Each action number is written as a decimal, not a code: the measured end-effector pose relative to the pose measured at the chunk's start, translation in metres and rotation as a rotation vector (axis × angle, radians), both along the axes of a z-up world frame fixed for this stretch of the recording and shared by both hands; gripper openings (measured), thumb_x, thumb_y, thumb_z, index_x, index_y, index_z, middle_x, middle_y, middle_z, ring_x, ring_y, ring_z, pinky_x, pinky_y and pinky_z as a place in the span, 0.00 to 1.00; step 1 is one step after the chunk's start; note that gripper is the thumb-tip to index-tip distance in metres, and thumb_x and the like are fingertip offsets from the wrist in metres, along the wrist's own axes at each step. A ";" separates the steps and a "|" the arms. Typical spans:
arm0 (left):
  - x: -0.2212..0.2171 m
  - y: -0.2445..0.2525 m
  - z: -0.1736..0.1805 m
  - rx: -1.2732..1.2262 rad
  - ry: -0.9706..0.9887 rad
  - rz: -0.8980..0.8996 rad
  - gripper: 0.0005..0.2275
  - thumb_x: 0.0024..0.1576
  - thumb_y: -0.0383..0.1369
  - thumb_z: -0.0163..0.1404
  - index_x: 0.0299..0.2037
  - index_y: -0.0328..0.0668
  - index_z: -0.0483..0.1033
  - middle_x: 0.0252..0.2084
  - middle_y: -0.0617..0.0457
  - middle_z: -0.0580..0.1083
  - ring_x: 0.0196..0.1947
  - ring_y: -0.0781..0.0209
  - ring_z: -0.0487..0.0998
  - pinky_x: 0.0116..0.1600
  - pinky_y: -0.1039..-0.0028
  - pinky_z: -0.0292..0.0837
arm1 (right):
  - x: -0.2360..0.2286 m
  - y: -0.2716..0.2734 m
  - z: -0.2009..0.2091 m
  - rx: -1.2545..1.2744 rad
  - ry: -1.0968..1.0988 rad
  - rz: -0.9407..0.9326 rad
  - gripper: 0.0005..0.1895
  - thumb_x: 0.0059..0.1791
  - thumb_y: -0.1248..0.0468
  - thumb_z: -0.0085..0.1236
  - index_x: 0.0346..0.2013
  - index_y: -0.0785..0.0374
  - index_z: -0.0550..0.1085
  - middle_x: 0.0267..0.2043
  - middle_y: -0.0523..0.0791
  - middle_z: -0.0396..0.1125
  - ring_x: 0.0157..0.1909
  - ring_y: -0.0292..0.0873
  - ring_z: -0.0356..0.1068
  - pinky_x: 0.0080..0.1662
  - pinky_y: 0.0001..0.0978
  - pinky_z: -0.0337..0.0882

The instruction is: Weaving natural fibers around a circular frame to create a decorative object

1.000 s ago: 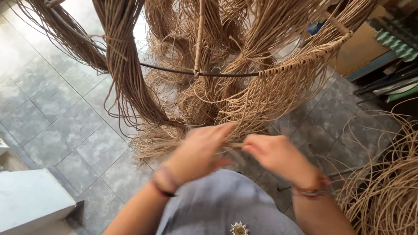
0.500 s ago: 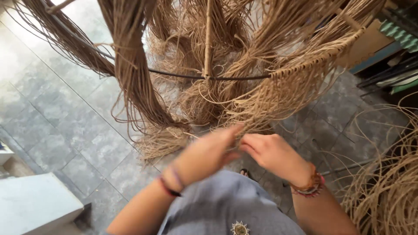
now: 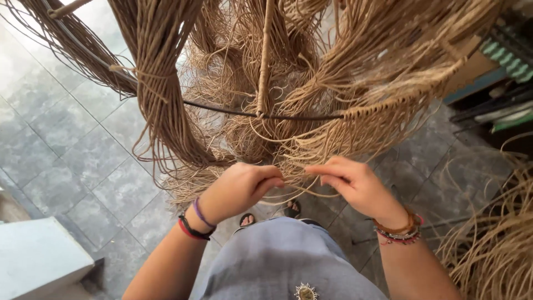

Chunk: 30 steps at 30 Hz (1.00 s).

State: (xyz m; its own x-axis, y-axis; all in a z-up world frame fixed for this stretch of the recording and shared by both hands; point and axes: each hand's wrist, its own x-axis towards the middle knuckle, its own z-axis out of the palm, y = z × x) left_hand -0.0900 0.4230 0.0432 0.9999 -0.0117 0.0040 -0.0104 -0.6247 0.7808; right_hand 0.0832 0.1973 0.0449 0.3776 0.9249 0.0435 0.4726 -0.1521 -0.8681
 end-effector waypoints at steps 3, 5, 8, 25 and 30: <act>0.008 -0.002 0.003 0.127 -0.058 0.092 0.07 0.64 0.37 0.46 0.36 0.48 0.72 0.28 0.43 0.78 0.34 0.38 0.82 0.36 0.51 0.77 | 0.007 0.011 0.016 -0.013 -0.070 0.084 0.15 0.53 0.68 0.53 0.54 0.63 0.78 0.34 0.51 0.75 0.35 0.49 0.77 0.43 0.41 0.75; 0.013 -0.009 0.005 0.191 -0.068 0.143 0.06 0.64 0.37 0.47 0.37 0.50 0.73 0.27 0.47 0.78 0.33 0.42 0.82 0.35 0.54 0.78 | 0.007 0.017 0.024 -0.057 -0.078 0.118 0.17 0.53 0.65 0.52 0.57 0.65 0.75 0.37 0.53 0.75 0.37 0.52 0.78 0.44 0.44 0.76; 0.017 -0.021 0.006 0.324 -0.091 0.207 0.05 0.64 0.38 0.47 0.36 0.54 0.73 0.25 0.52 0.77 0.30 0.46 0.83 0.33 0.58 0.78 | 0.003 0.024 0.013 -0.150 -0.113 0.150 0.20 0.54 0.62 0.50 0.61 0.63 0.72 0.38 0.50 0.75 0.34 0.49 0.79 0.42 0.42 0.77; 0.015 0.023 0.009 0.264 -0.041 0.066 0.11 0.64 0.43 0.48 0.35 0.49 0.77 0.26 0.52 0.79 0.27 0.43 0.79 0.32 0.56 0.71 | -0.009 0.039 -0.012 -0.178 -0.378 0.174 0.09 0.57 0.62 0.44 0.41 0.62 0.71 0.37 0.45 0.71 0.38 0.48 0.73 0.39 0.41 0.69; 0.015 0.030 0.024 0.140 -0.090 -0.082 0.11 0.66 0.42 0.43 0.42 0.52 0.79 0.28 0.53 0.80 0.26 0.48 0.80 0.33 0.62 0.72 | -0.010 0.033 0.004 -0.053 -0.381 0.132 0.09 0.56 0.62 0.47 0.45 0.61 0.75 0.41 0.45 0.74 0.40 0.44 0.76 0.43 0.36 0.72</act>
